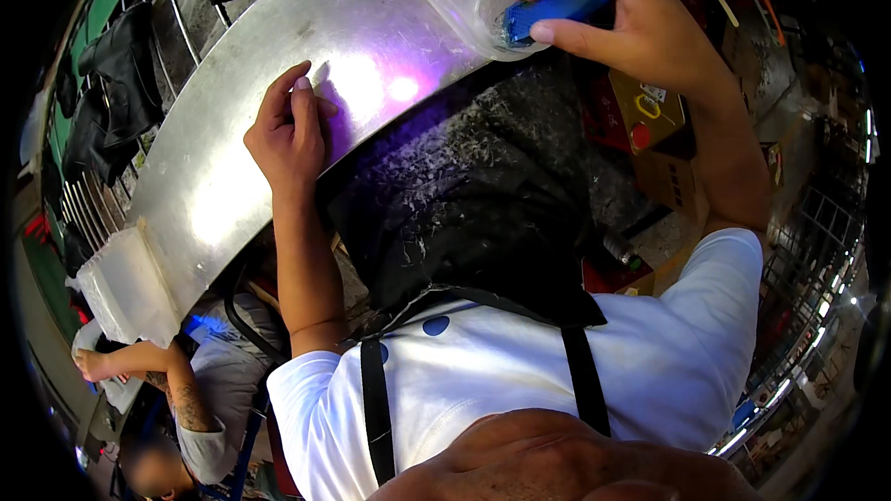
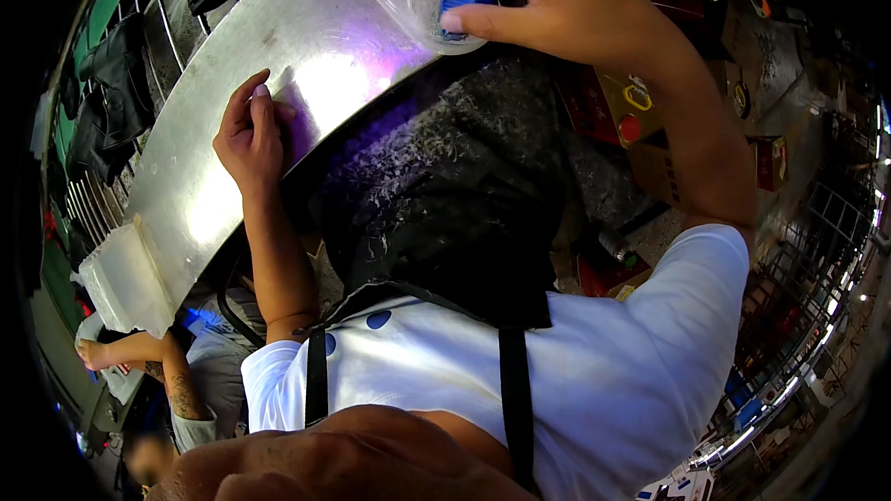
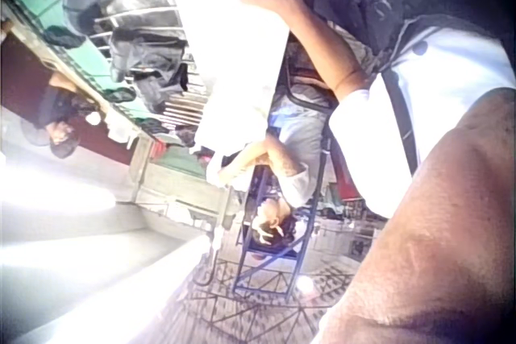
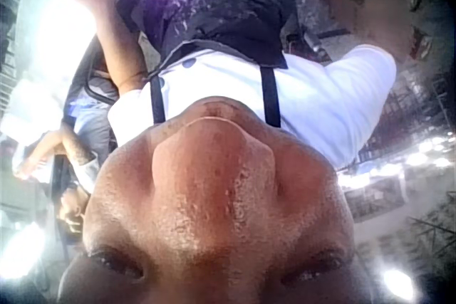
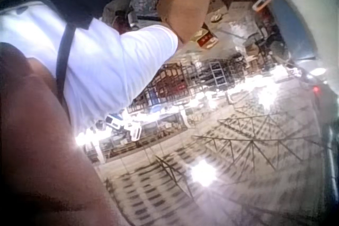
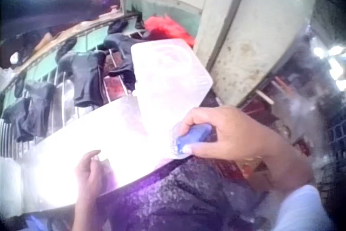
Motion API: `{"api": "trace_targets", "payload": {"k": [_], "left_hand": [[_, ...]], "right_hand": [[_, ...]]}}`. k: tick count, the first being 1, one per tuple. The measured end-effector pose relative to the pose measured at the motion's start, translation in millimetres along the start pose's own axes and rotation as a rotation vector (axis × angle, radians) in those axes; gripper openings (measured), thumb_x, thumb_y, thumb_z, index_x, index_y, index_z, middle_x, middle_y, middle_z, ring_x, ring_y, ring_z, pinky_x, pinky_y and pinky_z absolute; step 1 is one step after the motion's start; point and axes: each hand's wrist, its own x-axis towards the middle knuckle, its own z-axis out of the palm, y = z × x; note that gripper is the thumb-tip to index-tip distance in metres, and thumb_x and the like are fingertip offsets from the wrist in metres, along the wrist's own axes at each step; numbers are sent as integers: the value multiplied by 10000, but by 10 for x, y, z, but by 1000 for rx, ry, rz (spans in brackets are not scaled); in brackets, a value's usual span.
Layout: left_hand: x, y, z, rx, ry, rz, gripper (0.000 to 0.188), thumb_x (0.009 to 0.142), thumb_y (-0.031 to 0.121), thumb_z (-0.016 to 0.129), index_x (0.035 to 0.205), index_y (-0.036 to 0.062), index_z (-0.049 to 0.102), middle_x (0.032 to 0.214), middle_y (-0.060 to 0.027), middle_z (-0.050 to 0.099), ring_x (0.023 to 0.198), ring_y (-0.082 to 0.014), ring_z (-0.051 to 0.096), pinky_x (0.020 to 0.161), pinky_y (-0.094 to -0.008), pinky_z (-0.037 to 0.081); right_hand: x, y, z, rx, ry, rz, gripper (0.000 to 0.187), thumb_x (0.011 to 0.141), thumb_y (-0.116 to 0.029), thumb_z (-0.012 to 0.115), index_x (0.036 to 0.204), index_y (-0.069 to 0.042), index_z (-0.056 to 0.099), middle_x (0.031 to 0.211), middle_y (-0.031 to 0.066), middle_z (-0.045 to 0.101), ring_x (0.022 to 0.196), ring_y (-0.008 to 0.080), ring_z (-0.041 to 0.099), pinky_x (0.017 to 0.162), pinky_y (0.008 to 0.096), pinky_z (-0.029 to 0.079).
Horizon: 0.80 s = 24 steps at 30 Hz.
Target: The person cleans a small tool using a brush and a thin metal pick, then applies a liquid substance to the edges and sole of a black leather boot using a blue brush.
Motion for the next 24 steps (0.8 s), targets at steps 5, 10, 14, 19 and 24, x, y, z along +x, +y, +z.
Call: {"api": "trace_targets", "payload": {"k": [5,10,14,19,24], "left_hand": [[6,-29,14,-6,10,23,228,982,127,574,1139,12,694,642,-31,662,575,-45,573,566,-197,444],[6,-18,19,37,19,47,225,981,122,574,1135,13,696,643,-31,662,577,-47,575,568,-197,448],[7,-17,11,35,19,39,223,982,120,572,1135,17,697,644,-32,662,580,-48,578,573,-198,454],[5,-30,7,38,15,27,240,990,139,565,1158,27,696,661,-24,665,595,-42,568,578,-199,443],[3,-73,17,44,22,51,239,991,136,569,1159,23,694,666,-25,666,607,-40,573,591,-196,450]], "right_hand": [[105,134,-37,40,-164,14,318,821,-187,687,1094,-32,636,978,137,699,865,239,690,804,337,524],[227,-36,-130,-233,-376,-56,230,816,-124,683,1008,-7,636,940,128,697,812,251,678,747,334,532],[139,-86,-29,-529,-303,-249,132,755,-30,660,885,-53,651,939,64,689,865,286,639,761,364,516],[141,-68,-8,-846,-312,-508,140,758,-60,629,896,-67,649,1035,45,690,989,263,620,809,344,521],[131,206,43,-922,-166,-765,201,764,-59,657,964,-55,654,1124,44,674,989,272,621,861,343,527]]}}
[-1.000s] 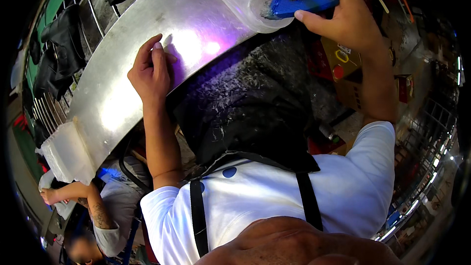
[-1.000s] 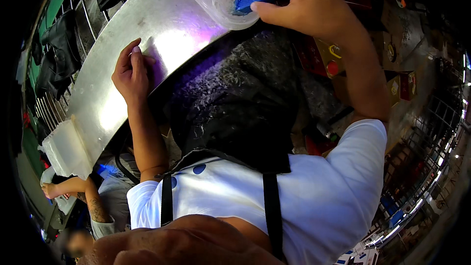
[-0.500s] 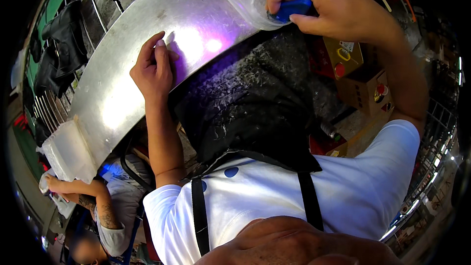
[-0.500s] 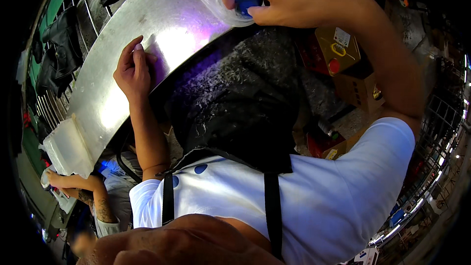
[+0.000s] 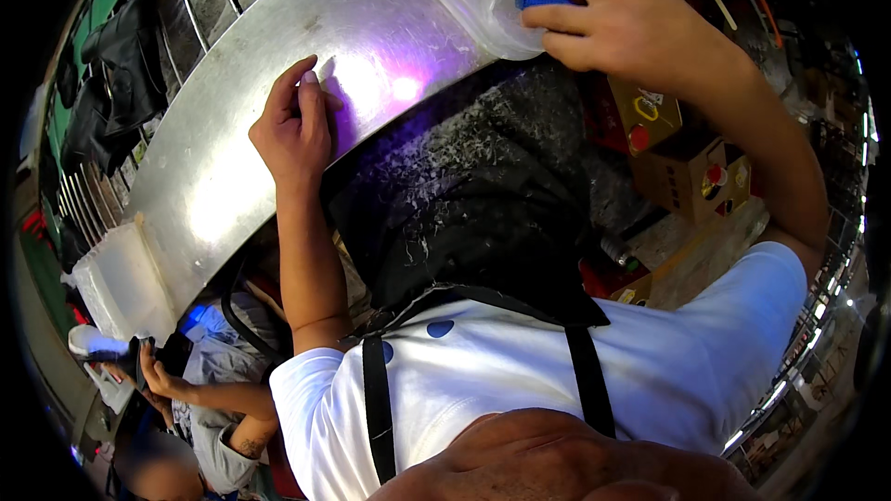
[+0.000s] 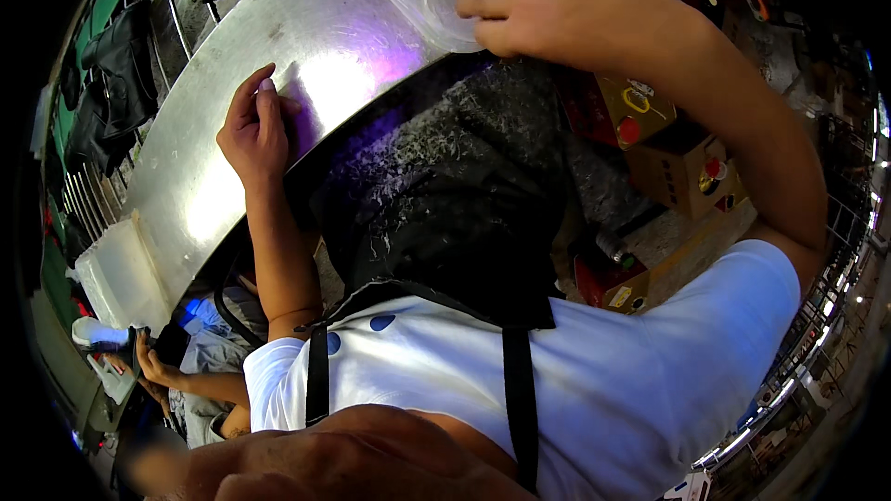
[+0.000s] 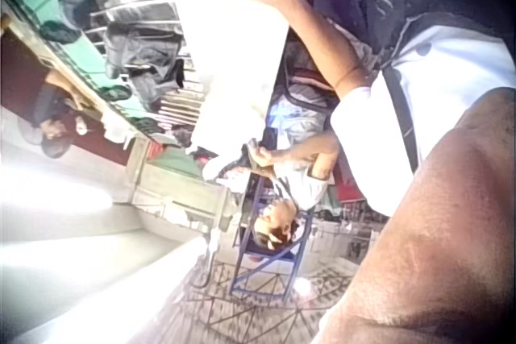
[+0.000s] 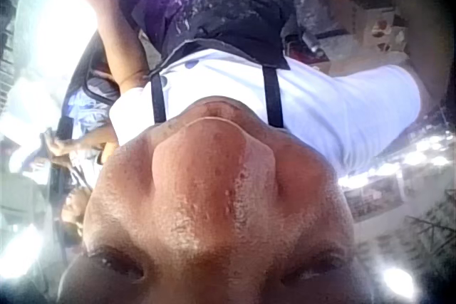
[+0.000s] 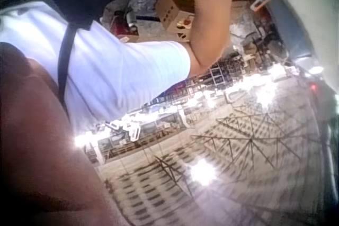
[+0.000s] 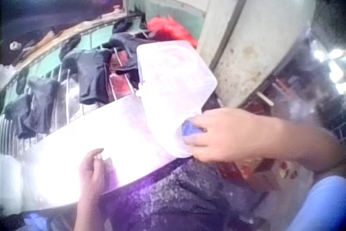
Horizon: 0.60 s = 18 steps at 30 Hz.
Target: The person cleans a small tool using a brush and a thin metal pick, then applies a liquid substance to the edges and sole of a black leather boot using a blue brush.
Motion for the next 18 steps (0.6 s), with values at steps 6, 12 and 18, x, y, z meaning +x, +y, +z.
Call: {"api": "trace_targets", "payload": {"k": [6,12,18], "left_hand": [[-3,-29,7,-10,2,21,225,985,125,573,1145,25,697,655,-24,661,599,-46,579,587,-199,456],[31,-11,16,-20,-2,65,208,961,91,576,1120,39,700,657,-42,685,624,-92,666,623,-220,509],[61,335,104,29,-41,213,244,972,100,572,1174,13,677,731,-59,702,662,-67,621,637,-194,472]], "right_hand": [[-347,-187,55,678,306,726,339,852,-21,717,1175,-38,616,1094,40,669,907,151,646,809,277,527],[-260,-379,301,731,535,971,265,869,-233,764,1024,-40,668,860,69,690,744,116,647,678,261,514],[-163,-328,376,851,593,920,228,910,-185,719,1059,-19,678,859,15,652,734,81,585,671,226,476]]}}
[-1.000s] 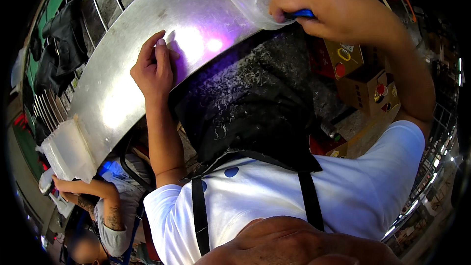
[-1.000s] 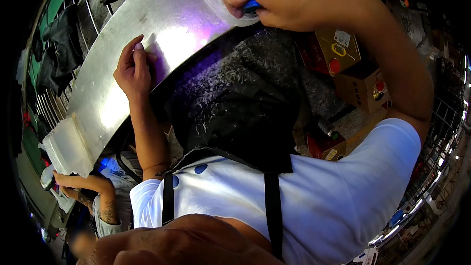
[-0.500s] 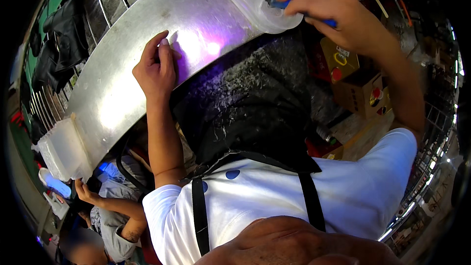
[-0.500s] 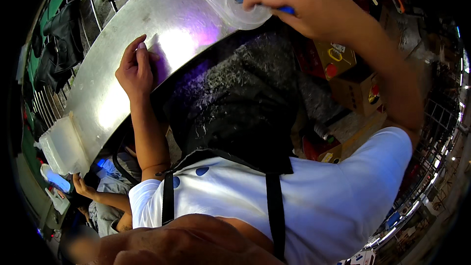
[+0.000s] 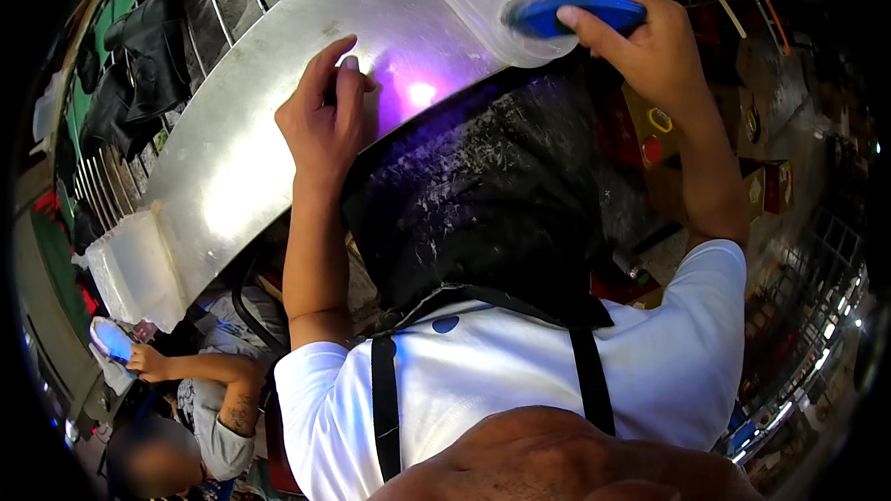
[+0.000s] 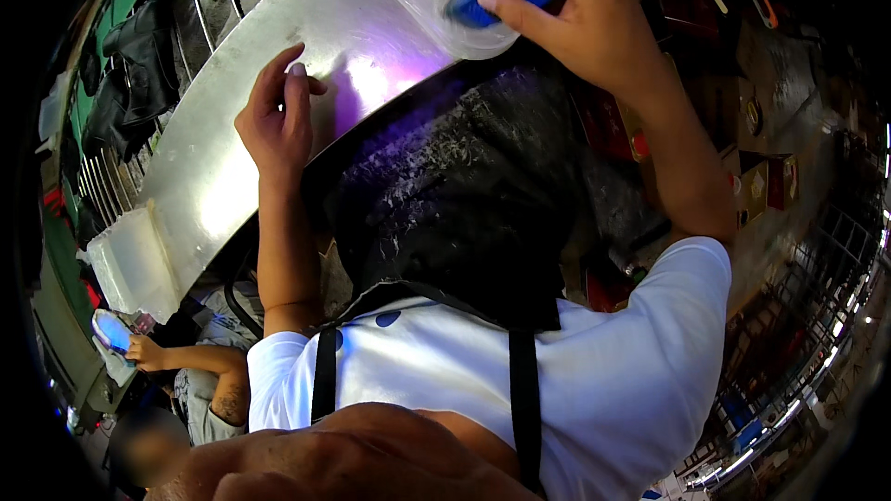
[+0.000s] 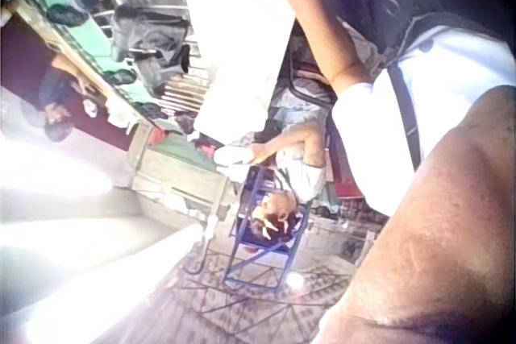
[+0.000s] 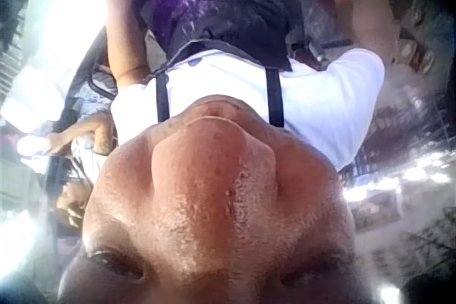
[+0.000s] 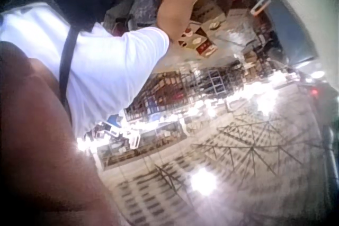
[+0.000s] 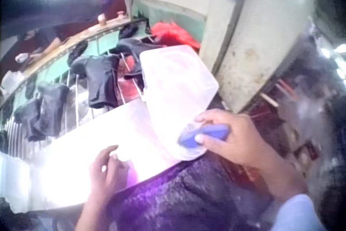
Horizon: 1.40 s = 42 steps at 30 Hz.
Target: The person cleans a small tool using a brush and a thin metal pick, then applies a liquid substance to the edges and sole of a black leather boot using a blue brush.
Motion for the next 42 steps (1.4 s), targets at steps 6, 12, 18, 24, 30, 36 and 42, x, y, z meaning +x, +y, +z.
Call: {"api": "trace_targets", "payload": {"k": [6,12,18,24,30,36,42], "left_hand": [[51,68,72,-139,-23,-59,246,970,105,575,1174,14,677,732,-49,701,649,-58,603,620,-196,459],[-102,-6,102,-113,-37,-101,214,955,62,563,1124,13,686,683,-59,695,627,-86,656,602,-216,508],[-176,-195,26,-323,-5,-260,232,976,69,541,1154,-1,672,670,-56,679,577,-77,600,560,-230,479],[-170,-298,-70,-280,-62,-247,233,940,90,557,1130,29,678,661,-61,681,583,-89,629,581,-264,517],[-135,-247,-239,-302,-146,-245,221,966,93,562,1134,5,674,680,-48,686,680,-100,690,640,-239,531],[318,-489,-773,-278,59,-227,242,965,117,566,1154,5,668,785,-68,713,698,-107,679,659,-244,531],[1856,-1545,-2240,672,341,-231,485,823,278,645,1203,6,517,1243,-255,549,1094,-438,547,935,-529,451]], "right_hand": [[-45,-48,10,-204,-4,-18,251,887,-257,731,1033,-56,693,833,114,719,675,190,698,592,298,535],[-70,-57,159,-337,223,-93,205,891,-186,734,1005,-21,686,705,82,646,649,110,626,593,261,490],[-22,-160,133,-218,121,-61,189,880,-189,733,969,-32,681,779,130,689,672,228,673,606,326,520],[-71,-384,111,-293,69,130,153,888,-141,710,958,-10,669,777,171,656,693,220,664,668,318,519],[-2,-305,247,-307,139,82,169,903,-115,700,1012,7,657,773,53,632,683,110,572,640,260,478],[22,-363,133,-36,24,350,172,920,-141,693,1007,5,666,771,48,634,661,94,573,623,248,474],[-76,-279,191,-174,231,252,204,906,-141,714,1028,20,679,770,48,655,667,88,600,627,240,492]]}}
